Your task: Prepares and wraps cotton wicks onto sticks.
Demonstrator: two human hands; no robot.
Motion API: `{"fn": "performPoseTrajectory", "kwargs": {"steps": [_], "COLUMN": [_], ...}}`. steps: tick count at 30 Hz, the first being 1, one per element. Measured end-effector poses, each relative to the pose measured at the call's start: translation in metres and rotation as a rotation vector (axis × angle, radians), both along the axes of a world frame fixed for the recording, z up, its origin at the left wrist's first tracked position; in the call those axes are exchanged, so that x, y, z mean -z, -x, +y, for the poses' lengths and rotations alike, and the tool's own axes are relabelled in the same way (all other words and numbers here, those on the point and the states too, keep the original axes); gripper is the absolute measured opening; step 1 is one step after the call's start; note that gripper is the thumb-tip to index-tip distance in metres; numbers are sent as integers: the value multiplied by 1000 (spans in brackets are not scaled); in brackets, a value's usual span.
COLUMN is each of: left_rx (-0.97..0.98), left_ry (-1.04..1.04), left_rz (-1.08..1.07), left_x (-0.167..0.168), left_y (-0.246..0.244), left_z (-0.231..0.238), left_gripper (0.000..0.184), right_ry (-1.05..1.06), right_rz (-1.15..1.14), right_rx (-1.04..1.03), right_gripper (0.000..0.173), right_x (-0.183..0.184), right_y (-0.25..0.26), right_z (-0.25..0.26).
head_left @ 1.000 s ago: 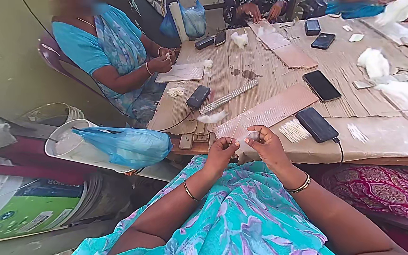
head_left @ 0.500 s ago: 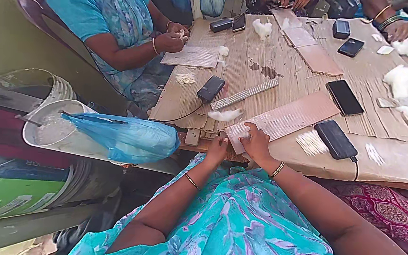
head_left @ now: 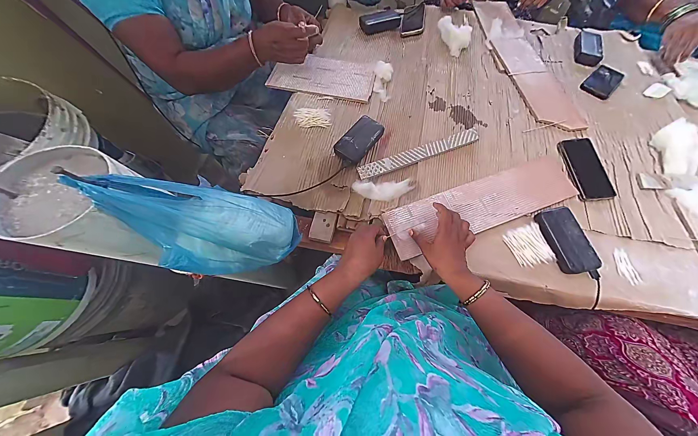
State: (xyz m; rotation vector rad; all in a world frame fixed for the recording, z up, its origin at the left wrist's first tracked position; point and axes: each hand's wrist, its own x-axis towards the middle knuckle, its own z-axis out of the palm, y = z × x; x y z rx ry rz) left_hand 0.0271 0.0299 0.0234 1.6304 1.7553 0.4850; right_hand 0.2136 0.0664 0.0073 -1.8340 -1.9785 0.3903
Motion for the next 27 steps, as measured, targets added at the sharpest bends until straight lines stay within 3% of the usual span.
{"fn": "performPoseTrajectory", "kwargs": {"steps": [3, 6, 9, 13, 17, 22, 27], "left_rx": [14, 28, 30, 62, 166, 253, 203], "left_ry": [-1, 2, -2, 24, 120, 258, 251], "left_rz": [42, 74, 99, 132, 113, 57, -26], "left_x": [-2, 1, 2, 1, -1, -11, -16], "left_y": [2, 0, -2, -1, 0, -1, -1], "left_z": [-1, -1, -2, -4, -7, -14, -15], "left_gripper": [25, 27, 28, 29, 29, 30, 30], "right_ry": [-33, -204, -107, 6, 22, 64, -85], "right_rz": [-34, -117, -238, -376, -408, -393, -311], "right_rx": [-41, -300, -572, -711, -774, -828, -709], "right_gripper": [56, 38, 50, 68, 77, 75, 75], "right_x": [-2, 5, 9, 16, 14, 8, 3], "right_y": [-3, -4, -2, -12, -37, -68, -70], "right_z": [6, 13, 18, 13, -14, -47, -33]}}
